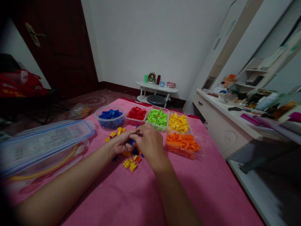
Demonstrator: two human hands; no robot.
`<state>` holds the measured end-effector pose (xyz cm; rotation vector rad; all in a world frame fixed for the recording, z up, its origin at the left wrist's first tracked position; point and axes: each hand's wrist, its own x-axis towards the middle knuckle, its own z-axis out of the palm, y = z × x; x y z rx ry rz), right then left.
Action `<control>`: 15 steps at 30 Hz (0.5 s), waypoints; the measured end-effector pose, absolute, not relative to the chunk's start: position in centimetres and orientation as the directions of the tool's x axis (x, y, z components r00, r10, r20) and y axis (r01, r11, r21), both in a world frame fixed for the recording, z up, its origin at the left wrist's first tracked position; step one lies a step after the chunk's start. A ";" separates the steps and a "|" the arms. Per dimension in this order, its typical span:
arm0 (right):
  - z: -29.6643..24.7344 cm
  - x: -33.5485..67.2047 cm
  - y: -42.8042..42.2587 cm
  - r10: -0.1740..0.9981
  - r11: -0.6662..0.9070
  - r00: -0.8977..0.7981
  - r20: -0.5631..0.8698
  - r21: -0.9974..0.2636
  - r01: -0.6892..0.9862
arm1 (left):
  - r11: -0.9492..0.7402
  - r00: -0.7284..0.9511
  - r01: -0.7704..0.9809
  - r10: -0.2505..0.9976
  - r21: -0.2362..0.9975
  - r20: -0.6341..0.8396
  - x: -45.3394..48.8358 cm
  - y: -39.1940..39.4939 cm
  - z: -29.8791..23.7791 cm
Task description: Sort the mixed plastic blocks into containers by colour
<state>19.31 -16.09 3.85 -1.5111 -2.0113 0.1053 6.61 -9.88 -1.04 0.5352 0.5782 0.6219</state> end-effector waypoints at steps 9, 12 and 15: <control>4.4 20.2 -15.8 0.858 0.373 -0.121 0.499 -0.446 0.813 | 0.088 0.190 -0.442 0.982 0.893 -0.003 2.1 -5.8 2.5; 4.1 20.7 -15.4 0.849 0.373 -0.099 0.519 -0.455 0.809 | -0.225 -0.140 -0.174 0.969 0.959 0.202 0.1 -2.6 3.7; 4.0 21.2 -15.1 0.848 0.361 -0.088 0.523 -0.448 0.818 | -0.215 -0.199 0.181 0.948 0.960 0.249 -1.7 0.3 4.1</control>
